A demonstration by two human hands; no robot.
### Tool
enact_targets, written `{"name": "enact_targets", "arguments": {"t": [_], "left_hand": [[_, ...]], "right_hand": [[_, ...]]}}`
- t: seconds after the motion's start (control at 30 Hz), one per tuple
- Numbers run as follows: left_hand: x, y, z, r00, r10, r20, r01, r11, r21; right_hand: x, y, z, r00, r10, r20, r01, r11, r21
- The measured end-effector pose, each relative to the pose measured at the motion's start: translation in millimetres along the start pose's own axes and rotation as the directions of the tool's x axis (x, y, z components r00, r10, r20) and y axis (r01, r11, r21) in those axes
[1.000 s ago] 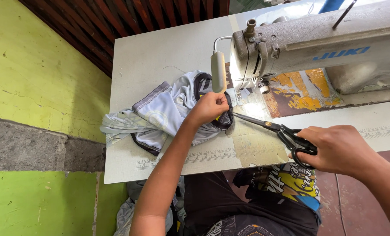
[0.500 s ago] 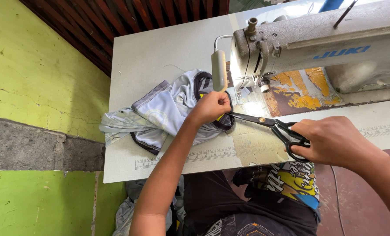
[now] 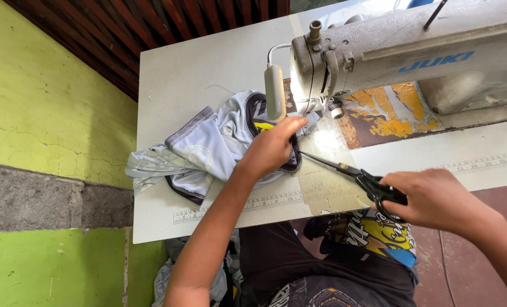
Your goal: A person trims excess fabric from a garment with scissors and adjusts the settings on an industrial sewing machine.
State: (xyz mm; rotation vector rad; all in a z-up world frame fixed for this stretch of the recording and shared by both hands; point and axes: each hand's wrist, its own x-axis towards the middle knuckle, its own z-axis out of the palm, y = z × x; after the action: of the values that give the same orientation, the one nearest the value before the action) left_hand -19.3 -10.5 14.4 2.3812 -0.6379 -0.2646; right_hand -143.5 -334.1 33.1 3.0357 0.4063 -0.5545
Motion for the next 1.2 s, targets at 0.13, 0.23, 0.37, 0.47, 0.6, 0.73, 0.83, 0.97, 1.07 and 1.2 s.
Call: {"name": "enact_targets", "arguments": {"t": [0.13, 0.23, 0.37, 0.47, 0.6, 0.73, 0.83, 0.97, 1.07, 1.2], "left_hand": [[-11, -26, 17, 0.908, 0.376, -0.183, -0.318, 0.905, 0.282], [-27, -29, 15, 0.884, 0.365, -0.292, -0.289, 0.918, 0.271], [-45, -26, 8, 0.836, 0.388, -0.387, -0.283, 0.910, 0.302], [-50, -26, 8, 0.855, 0.334, -0.396, -0.238, 0.932, 0.271], [-51, -28, 11, 0.828, 0.392, -0.402, -0.259, 0.902, 0.345], [-52, -33, 16, 0.798, 0.451, -0.401, -0.289, 0.869, 0.402], [-52, -36, 19, 0.785, 0.471, -0.401, -0.295, 0.855, 0.427], [-52, -37, 20, 0.780, 0.473, -0.410, -0.297, 0.856, 0.424], [-52, -38, 20, 0.790, 0.454, -0.411, -0.276, 0.863, 0.423], [-52, -38, 19, 0.798, 0.441, -0.411, -0.272, 0.872, 0.408]], "right_hand": [[-18, -24, -5, 0.974, 0.144, 0.174, -0.202, 0.900, 0.386], [-22, -22, 35, 0.985, 0.115, 0.132, -0.174, 0.591, 0.787], [-17, -32, 53, 0.992, 0.050, 0.115, -0.125, 0.522, 0.844], [-11, -45, 50, 0.988, 0.026, 0.150, -0.141, 0.531, 0.835], [-10, -58, 27, 0.989, 0.039, 0.144, -0.139, 0.602, 0.787], [-11, -73, -16, 0.972, 0.090, 0.215, -0.217, 0.688, 0.693], [-5, -65, -12, 0.979, 0.049, 0.197, -0.153, 0.814, 0.560], [-2, -61, 2, 0.997, 0.021, 0.080, -0.052, 0.913, 0.404], [-3, -65, 7, 0.995, 0.081, 0.066, -0.097, 0.951, 0.294], [-4, -59, 33, 0.999, 0.052, -0.008, -0.050, 0.981, 0.187]]}}
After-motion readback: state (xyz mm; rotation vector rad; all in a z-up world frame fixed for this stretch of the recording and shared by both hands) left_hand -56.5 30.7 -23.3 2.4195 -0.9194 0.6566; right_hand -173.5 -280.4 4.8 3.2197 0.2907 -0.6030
